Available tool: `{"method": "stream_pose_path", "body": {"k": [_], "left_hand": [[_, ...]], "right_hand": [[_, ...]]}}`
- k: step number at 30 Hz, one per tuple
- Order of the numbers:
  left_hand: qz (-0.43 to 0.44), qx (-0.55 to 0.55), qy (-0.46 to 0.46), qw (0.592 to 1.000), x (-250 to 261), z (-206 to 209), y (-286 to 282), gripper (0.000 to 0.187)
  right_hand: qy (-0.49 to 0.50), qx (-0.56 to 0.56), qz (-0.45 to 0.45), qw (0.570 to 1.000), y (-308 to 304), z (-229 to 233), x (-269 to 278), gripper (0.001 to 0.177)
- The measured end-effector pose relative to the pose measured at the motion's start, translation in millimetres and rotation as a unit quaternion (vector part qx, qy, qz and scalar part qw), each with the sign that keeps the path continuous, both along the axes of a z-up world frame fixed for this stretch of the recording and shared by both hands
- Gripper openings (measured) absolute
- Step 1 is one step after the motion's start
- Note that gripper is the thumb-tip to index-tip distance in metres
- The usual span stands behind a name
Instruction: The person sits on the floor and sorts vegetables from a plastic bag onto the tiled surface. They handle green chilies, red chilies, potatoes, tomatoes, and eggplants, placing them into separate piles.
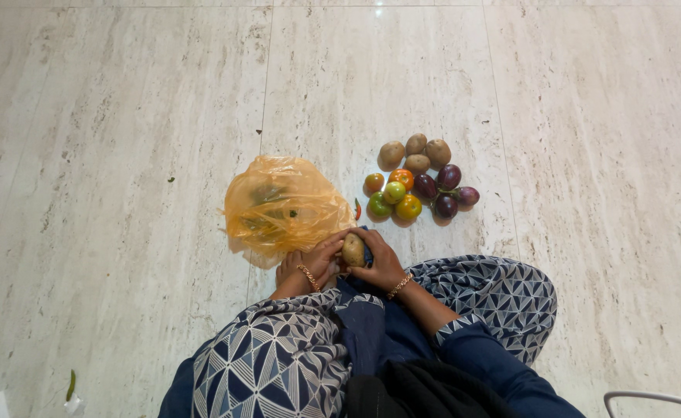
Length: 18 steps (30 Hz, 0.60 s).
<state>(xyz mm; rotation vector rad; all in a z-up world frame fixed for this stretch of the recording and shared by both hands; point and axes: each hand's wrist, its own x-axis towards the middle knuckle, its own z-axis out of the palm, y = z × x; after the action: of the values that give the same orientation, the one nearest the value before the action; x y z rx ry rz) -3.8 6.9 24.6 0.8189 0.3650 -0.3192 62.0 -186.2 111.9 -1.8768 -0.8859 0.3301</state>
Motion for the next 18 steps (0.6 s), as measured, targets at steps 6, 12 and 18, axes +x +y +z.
{"method": "stream_pose_path", "body": {"k": [6,12,18], "left_hand": [[0.001,0.021,0.004,1.000,-1,21,-2,0.041],[-0.001,-0.010,-0.001,1.000,2,27,-3,0.033],[-0.004,-0.015,-0.033,0.999,6,6,0,0.029]], "right_hand": [[0.002,-0.013,0.014,1.000,0,3,0,0.085],[-0.004,-0.020,0.038,0.999,0,13,-4,0.087],[-0.009,-0.029,0.061,0.998,-2,19,-5,0.089]]}}
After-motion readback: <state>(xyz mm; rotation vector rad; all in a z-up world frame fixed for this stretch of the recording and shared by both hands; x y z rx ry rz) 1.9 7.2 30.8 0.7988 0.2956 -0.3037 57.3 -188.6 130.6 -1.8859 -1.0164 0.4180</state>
